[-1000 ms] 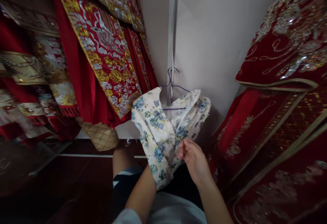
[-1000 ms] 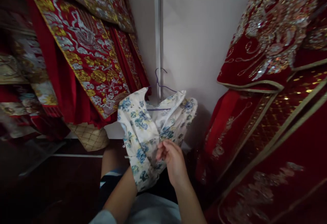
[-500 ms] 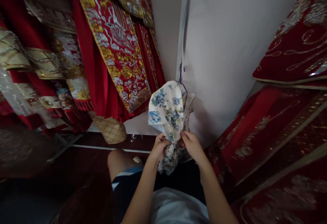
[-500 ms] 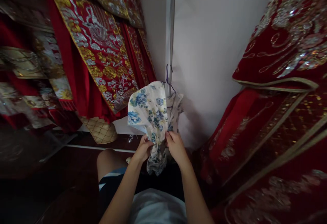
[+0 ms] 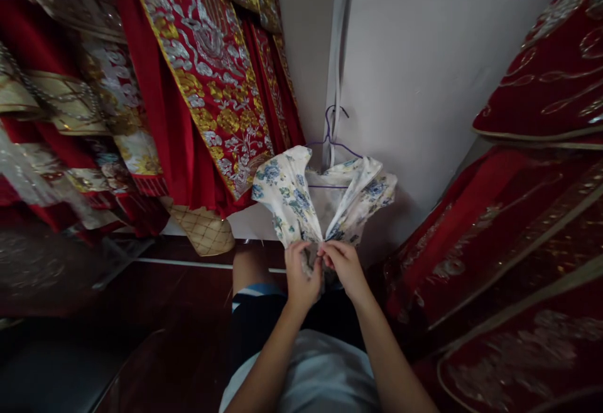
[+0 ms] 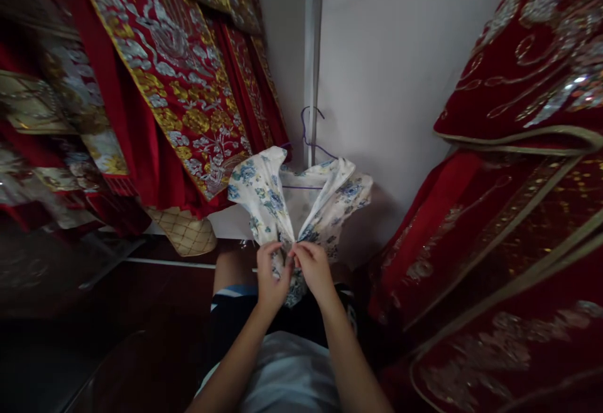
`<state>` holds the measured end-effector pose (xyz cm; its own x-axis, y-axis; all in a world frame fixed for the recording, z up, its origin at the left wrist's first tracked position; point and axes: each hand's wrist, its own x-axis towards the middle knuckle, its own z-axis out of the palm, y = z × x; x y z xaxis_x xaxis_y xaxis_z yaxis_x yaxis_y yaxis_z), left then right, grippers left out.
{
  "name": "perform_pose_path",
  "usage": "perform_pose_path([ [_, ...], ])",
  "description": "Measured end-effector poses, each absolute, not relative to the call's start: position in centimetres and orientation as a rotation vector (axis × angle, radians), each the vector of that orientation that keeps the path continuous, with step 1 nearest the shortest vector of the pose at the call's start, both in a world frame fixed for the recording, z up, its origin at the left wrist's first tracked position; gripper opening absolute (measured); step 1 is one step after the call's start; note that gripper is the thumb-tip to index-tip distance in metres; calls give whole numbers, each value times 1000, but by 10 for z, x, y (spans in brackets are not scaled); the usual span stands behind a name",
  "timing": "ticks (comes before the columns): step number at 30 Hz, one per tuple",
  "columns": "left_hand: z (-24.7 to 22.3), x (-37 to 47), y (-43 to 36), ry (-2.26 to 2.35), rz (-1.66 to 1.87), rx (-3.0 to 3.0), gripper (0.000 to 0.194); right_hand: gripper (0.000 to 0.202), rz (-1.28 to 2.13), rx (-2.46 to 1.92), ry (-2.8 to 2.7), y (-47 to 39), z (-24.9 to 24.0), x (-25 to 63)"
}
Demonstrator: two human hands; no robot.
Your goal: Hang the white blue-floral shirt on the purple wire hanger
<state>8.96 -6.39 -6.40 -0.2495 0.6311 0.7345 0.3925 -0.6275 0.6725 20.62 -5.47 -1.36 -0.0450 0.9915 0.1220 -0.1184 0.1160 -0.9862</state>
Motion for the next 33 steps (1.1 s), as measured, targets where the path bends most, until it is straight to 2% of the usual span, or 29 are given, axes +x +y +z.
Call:
perform_pose_path([
  [2, -65, 97, -64, 1196, 1807, 1840, 27, 30, 1186, -1002, -1270, -56, -16, 203],
  [5, -64, 98, -58, 1160, 1606, 1826, 8, 30, 1202, -1009, -1269, -54, -16, 205],
  [7, -64, 96, -54, 1189, 1497, 1879, 8, 30, 1219, -1011, -1141, -46, -10, 210],
  [10, -65, 92, -52, 1248, 1351, 1989, 8, 28, 1215, -964, -942, -21, 18, 218],
  [17, -79, 72, -40, 1364, 1179, 2146, 7, 23, 1196, -827, -973, 54, 114, 216],
  [22, -83, 48, -14, 1429, 1007, 2164, 4, 24, 1113, -804, -1017, 66, 126, 201],
  [24, -68, 44, -2, 1413, 1067, 2117, 7, 26, 1079, -815, -1073, 64, 119, 198],
  [29, 25, 52, 32, 1078, 1647, 2100, 40, 29, 961, -818, -1232, 62, 106, 200],
  [31, 65, 58, 49, 920, 1717, 2169, 38, 30, 925, -804, -1285, 62, 107, 203],
  [33, 94, 64, 64, 857, 1715, 2257, 29, 30, 905, -792, -1327, 64, 109, 205],
])
